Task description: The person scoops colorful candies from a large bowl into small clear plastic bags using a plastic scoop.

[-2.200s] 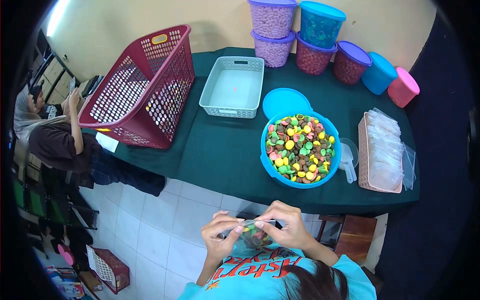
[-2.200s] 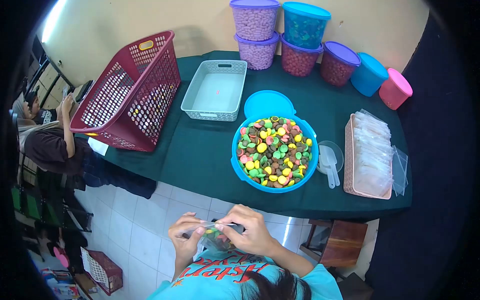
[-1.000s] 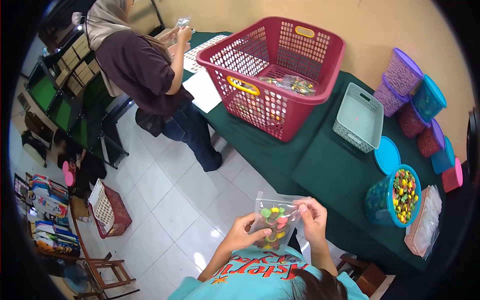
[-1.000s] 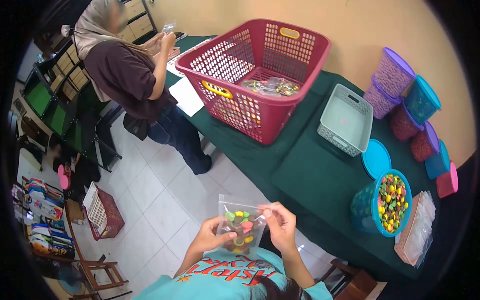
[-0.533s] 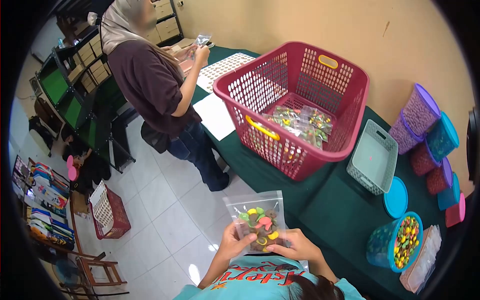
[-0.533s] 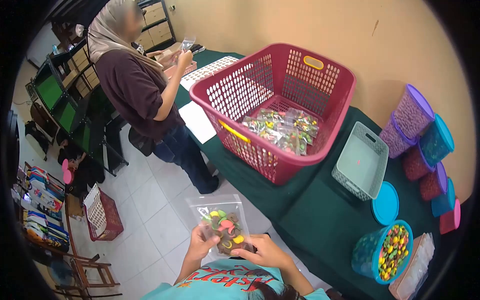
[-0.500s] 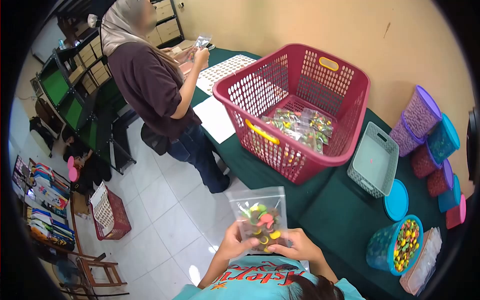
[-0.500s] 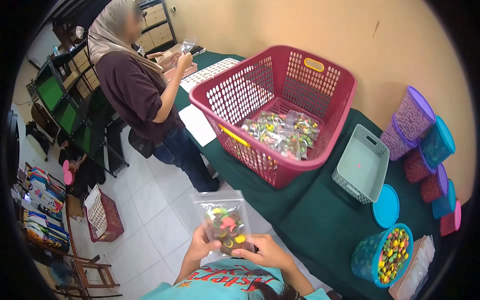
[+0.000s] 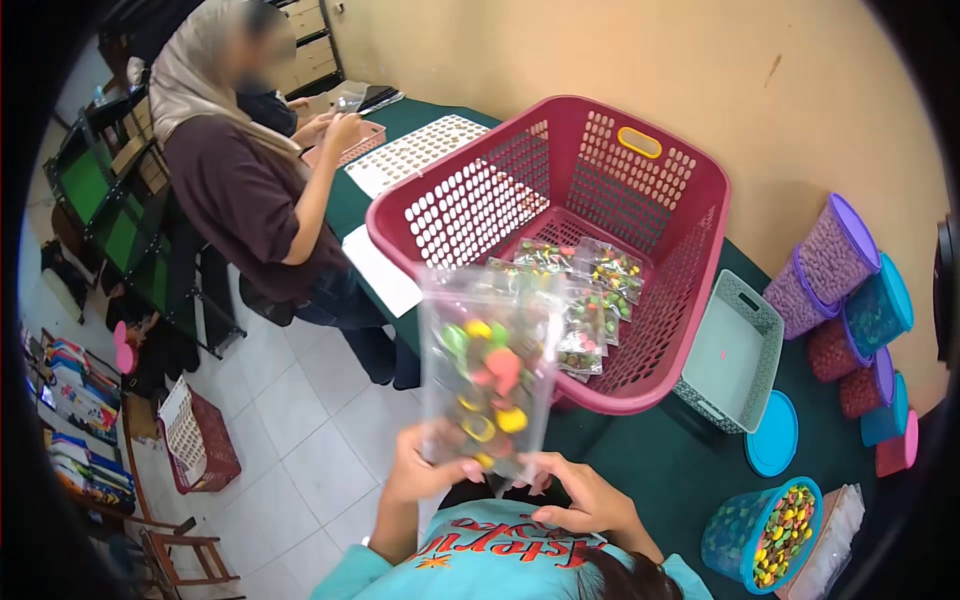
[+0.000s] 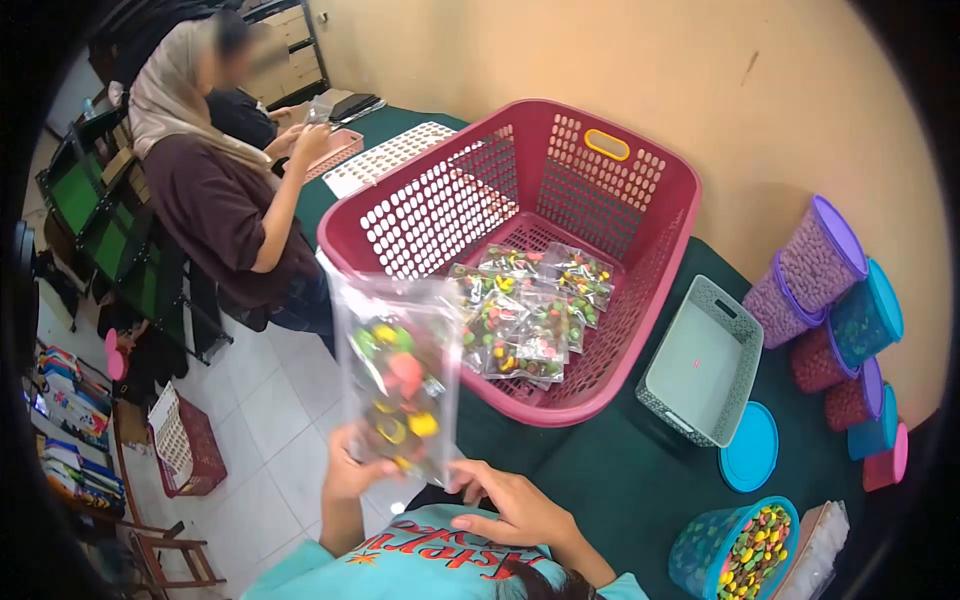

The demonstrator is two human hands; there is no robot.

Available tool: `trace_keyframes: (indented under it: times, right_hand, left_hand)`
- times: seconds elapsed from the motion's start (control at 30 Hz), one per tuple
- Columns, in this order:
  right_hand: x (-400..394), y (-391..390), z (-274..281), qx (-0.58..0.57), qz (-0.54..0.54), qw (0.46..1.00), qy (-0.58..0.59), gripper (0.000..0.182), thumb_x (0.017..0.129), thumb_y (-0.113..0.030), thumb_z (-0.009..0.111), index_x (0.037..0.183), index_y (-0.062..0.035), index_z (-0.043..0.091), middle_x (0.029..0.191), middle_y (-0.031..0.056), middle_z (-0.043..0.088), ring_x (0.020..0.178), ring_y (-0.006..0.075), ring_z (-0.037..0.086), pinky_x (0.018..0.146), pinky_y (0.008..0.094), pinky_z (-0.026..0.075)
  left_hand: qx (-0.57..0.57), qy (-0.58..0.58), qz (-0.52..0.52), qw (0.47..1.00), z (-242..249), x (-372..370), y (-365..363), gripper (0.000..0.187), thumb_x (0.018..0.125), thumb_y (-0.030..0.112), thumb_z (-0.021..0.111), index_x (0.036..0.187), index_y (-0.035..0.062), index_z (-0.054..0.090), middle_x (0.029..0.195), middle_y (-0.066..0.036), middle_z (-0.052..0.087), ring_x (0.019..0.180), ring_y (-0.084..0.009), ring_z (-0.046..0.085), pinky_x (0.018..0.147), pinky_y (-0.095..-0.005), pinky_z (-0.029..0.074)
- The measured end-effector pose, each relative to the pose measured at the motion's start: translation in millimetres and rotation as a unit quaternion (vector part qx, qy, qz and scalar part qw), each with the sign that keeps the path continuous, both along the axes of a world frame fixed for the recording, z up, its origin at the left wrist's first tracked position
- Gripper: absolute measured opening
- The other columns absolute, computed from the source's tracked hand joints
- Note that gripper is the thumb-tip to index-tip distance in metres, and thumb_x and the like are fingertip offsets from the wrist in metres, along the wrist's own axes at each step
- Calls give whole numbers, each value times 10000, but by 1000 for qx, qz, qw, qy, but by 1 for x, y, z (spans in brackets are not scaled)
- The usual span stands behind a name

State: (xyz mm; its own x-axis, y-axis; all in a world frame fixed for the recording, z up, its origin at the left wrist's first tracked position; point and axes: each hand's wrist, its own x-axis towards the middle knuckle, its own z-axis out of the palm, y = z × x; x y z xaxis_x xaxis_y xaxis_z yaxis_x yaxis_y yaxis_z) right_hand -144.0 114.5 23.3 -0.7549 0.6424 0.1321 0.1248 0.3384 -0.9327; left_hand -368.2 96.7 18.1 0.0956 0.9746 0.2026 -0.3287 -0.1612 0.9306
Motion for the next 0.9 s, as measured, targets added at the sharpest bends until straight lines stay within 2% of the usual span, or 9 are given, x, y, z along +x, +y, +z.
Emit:
trace_keyframes:
  times: [0.17, 0.27, 0.33, 0.37, 0.4, 0.47, 0.53, 0.6, 0.9]
  right_hand:
    - [14, -11, -3, -17, -110, 993, 38, 508, 766, -230, 601, 1173, 1, 405, 904, 138, 574, 751, 201, 574, 708, 308, 456]
    - [17, -24, -6, -20, -196, 979, 44, 427, 766, -201, 594, 1113, 13, 466, 895, 140, 581, 767, 201, 580, 715, 301, 455]
    - [14, -30, -10, -41, -262, 963, 44, 414, 764, -198, 593, 1098, 20, 480, 886, 142, 585, 763, 197, 578, 714, 302, 455]
    - [11, -33, -8, -47, -287, 956, 40, 410, 764, -199, 590, 1094, 20, 486, 882, 141, 589, 763, 193, 576, 713, 301, 455]
    - [8, -34, -9, -44, -305, 950, 43, 410, 764, -199, 590, 1094, 20, 486, 882, 141, 589, 763, 193, 576, 713, 301, 455]
    - [0, -37, -13, -45, -338, 939, 46, 416, 768, -216, 588, 1097, 17, 486, 876, 138, 592, 757, 198, 574, 711, 300, 455]
    - [-9, -37, -13, -38, -372, 927, 26, 414, 769, -229, 589, 1089, 16, 493, 875, 136, 592, 758, 204, 575, 711, 302, 456]
    - [-19, -38, -14, -34, -407, 913, 6, 413, 770, -243, 589, 1082, 14, 499, 873, 135, 592, 759, 209, 575, 711, 305, 456]
    - [-64, -59, -24, -24, -525, 849, -58, 376, 777, -226, 587, 1051, 22, 518, 863, 139, 585, 765, 220, 583, 714, 304, 458]
  left_hand:
    - [49, -124, 60, 989, 38, -13, 67, 356, 754, 192, 629, 946, -60, 467, 809, -127, 575, 590, -158, 576, 495, -256, 505]
    - [63, -170, 43, 983, 43, -19, 109, 301, 826, 172, 532, 1000, -62, 454, 847, -127, 577, 660, -166, 586, 573, -245, 513]
    - [65, -166, 26, 984, 53, -15, 128, 357, 841, 158, 504, 1095, -74, 405, 950, -148, 557, 827, -219, 590, 678, -263, 516]
    - [105, -140, -4, 985, 57, -11, 134, 565, 828, 211, 528, 1238, -64, 255, 1171, -179, 428, 1035, -318, 499, 795, -317, 487]
    - [147, -134, -100, 975, 62, -10, 142, 830, 783, 271, 589, 1353, 107, 8, 1354, -175, 179, 1169, -401, 341, 871, -407, 432]
    - [159, -103, -137, 972, 74, -1, 144, 1004, 710, 343, 660, 1332, 312, -128, 1404, -158, -1, 1199, -442, 265, 889, -465, 391]
    - [167, -81, -171, 968, 70, -2, 152, 1085, 660, 377, 701, 1287, 408, -184, 1407, -163, -67, 1213, -447, 235, 899, -481, 366]
    - [175, -91, -197, 960, 68, -4, 154, 1136, 626, 391, 730, 1294, 382, -189, 1399, -170, -116, 1234, -431, 203, 918, -475, 345]
    - [153, -221, -379, 886, 55, -22, 167, 1044, 722, 275, 678, 1309, 329, -183, 1358, -207, -216, 1222, -390, 266, 980, -476, 271]
